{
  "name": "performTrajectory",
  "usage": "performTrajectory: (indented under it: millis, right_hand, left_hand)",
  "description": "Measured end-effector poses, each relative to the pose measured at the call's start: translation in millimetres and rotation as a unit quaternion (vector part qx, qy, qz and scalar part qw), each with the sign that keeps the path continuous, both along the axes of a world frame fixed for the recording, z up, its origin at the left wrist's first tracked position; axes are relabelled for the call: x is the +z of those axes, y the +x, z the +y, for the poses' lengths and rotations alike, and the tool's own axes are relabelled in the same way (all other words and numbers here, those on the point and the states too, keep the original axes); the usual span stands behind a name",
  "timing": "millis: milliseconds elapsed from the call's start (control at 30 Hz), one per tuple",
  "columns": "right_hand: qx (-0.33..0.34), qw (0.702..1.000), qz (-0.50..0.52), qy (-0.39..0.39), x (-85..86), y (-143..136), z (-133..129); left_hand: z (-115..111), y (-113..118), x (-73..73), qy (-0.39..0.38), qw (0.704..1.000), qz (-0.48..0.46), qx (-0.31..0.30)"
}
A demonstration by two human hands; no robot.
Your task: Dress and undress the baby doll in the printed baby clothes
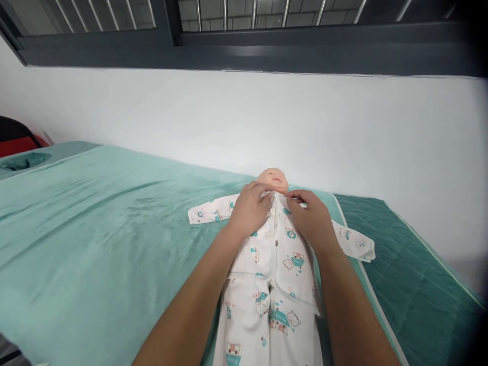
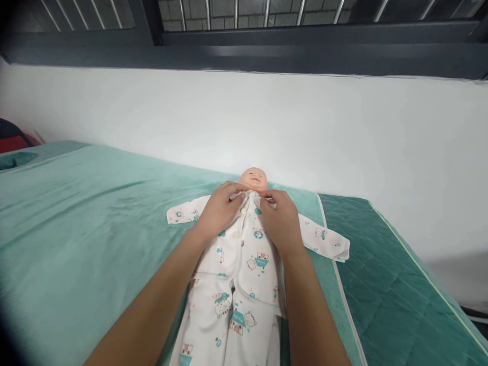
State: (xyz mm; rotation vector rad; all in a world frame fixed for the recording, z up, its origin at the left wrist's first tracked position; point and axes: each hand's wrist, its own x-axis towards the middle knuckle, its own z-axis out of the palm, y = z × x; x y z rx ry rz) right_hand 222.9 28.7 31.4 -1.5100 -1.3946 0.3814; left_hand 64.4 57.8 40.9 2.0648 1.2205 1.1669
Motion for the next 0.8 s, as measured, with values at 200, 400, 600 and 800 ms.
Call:
performTrajectory:
  millis: [200,400,600,800]
  right_hand:
    - [0.076,0.985,-0.084,-0.129,26.9,2.5,-26.4]
    - [0.097,0.975,-0.153,-0.129,25.8,-6.5,-34.7]
    - [0.111,0.977,-0.099,-0.154,26.8,0.1,-29.9]
    - [0.145,0.973,0.091,-0.154,27.6,4.2,-23.7]
  left_hand:
    - [-14.9,-16.2,23.5,-0.134,0.988,-0.034,-0.070]
    - [-21.5,-22.1,30.3,-0.184,0.978,0.025,-0.099]
    - [-21.1,-21.3,29.5,-0.190,0.976,0.023,-0.101]
    - [-25.2,-16.7,32.7,-0.180,0.976,-0.024,-0.119]
